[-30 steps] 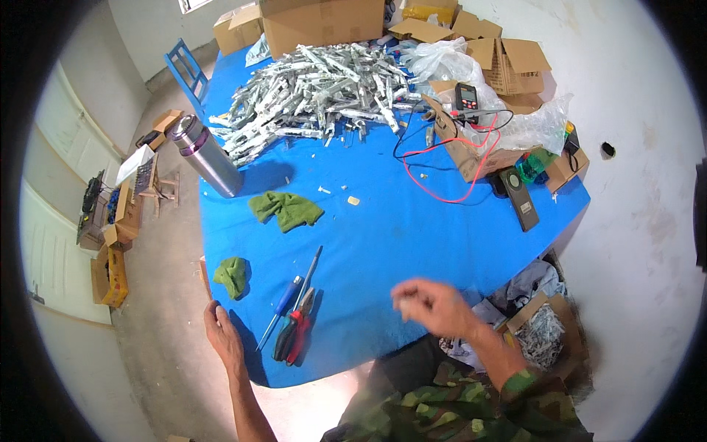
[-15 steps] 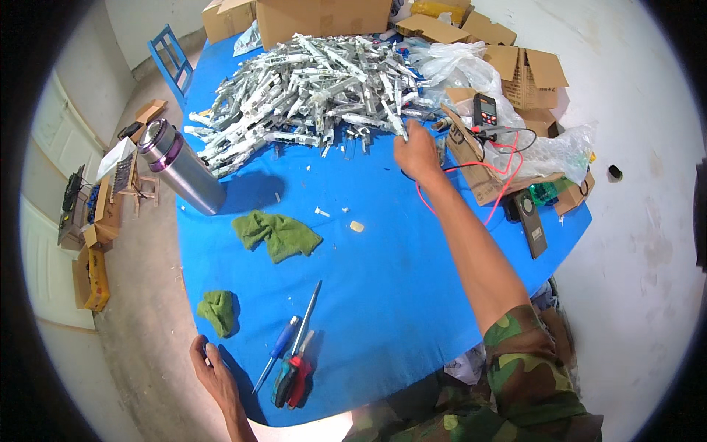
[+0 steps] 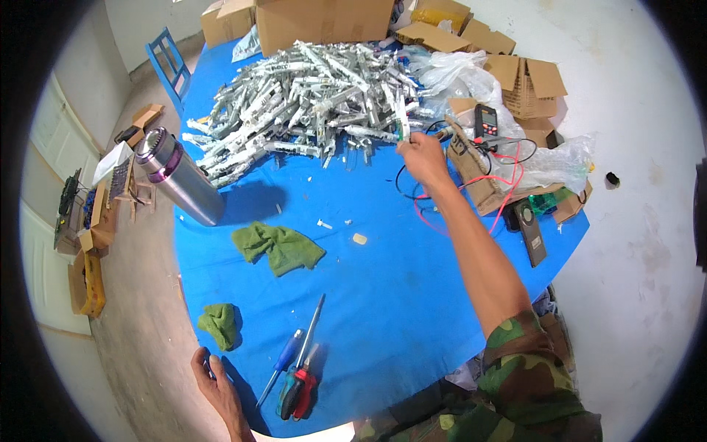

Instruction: The person picks up and disassembles small electronic components on a blue workbench, using a screwdriver to remove internal parts and pliers to pull pieces apart.

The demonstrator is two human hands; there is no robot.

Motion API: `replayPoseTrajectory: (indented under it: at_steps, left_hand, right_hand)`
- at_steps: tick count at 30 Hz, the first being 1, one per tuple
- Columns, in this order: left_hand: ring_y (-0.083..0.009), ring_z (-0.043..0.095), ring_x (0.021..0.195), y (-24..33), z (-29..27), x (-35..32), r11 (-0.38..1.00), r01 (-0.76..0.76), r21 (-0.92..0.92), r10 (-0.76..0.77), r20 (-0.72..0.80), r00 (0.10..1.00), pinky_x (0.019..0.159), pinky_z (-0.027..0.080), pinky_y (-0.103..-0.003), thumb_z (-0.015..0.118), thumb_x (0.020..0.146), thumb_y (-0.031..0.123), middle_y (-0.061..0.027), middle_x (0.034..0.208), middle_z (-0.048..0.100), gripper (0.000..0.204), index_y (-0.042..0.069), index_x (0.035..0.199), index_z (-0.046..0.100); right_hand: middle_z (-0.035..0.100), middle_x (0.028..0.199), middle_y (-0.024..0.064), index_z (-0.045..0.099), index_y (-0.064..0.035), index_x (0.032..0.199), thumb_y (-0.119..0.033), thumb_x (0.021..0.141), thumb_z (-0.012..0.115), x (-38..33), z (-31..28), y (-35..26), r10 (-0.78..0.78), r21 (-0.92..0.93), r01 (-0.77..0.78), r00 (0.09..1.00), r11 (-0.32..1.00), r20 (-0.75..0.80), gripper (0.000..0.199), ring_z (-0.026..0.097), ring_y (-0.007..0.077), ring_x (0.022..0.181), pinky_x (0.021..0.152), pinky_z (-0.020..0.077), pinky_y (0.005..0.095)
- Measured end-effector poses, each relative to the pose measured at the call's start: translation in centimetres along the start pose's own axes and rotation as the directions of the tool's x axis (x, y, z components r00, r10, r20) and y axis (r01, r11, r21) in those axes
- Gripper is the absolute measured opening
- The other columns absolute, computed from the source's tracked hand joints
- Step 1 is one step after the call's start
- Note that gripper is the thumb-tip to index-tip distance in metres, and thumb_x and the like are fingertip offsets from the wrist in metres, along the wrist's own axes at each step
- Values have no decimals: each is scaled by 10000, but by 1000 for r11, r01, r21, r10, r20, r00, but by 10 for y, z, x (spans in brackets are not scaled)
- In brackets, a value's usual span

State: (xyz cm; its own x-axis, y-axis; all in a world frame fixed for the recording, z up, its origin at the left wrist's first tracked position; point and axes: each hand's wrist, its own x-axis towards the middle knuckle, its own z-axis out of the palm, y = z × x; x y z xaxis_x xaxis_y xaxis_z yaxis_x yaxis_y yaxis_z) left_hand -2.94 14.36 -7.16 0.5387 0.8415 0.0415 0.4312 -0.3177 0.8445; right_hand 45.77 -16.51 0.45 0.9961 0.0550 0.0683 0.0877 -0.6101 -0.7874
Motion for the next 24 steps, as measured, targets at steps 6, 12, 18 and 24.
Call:
replayPoseTrajectory:
  at_steps: [6,12,18,24]
  left_hand:
    - [-273,564,1187,0,-5,0,998,-57,-22,57,-12,998,1043,431,-397,609,1019,280,-170,1297,605,444,-27,1335,563]
    - [-299,587,1188,8,-6,-3,989,-138,-49,138,7,990,1065,434,-415,623,1002,277,-197,1273,627,439,-45,1298,585]
    - [-289,597,1180,-9,-7,1,981,-192,-22,193,9,981,1070,433,-402,633,992,270,-189,1265,639,441,-39,1303,586]
    - [-285,589,1200,-15,-8,4,974,-225,14,225,11,974,1078,431,-404,649,979,258,-186,1286,641,435,-28,1302,593]
  right_hand:
    - [708,934,36,683,6,1110,-201,974,655,-122,-35,-41,-279,504,192,955,842,103,249,524,54,711,612,433,249]
    - [708,1038,60,586,1,1328,-178,1029,582,-221,-76,-41,-224,659,14,946,752,235,349,490,29,683,566,402,186]
    - [698,1050,50,588,-22,1337,-211,1009,612,-321,-89,-19,-121,799,-304,899,518,421,379,486,34,724,574,375,182]
    - [694,1025,84,554,-24,1378,-184,1022,590,-389,-92,4,-103,831,-410,873,376,477,392,471,38,685,547,352,174]
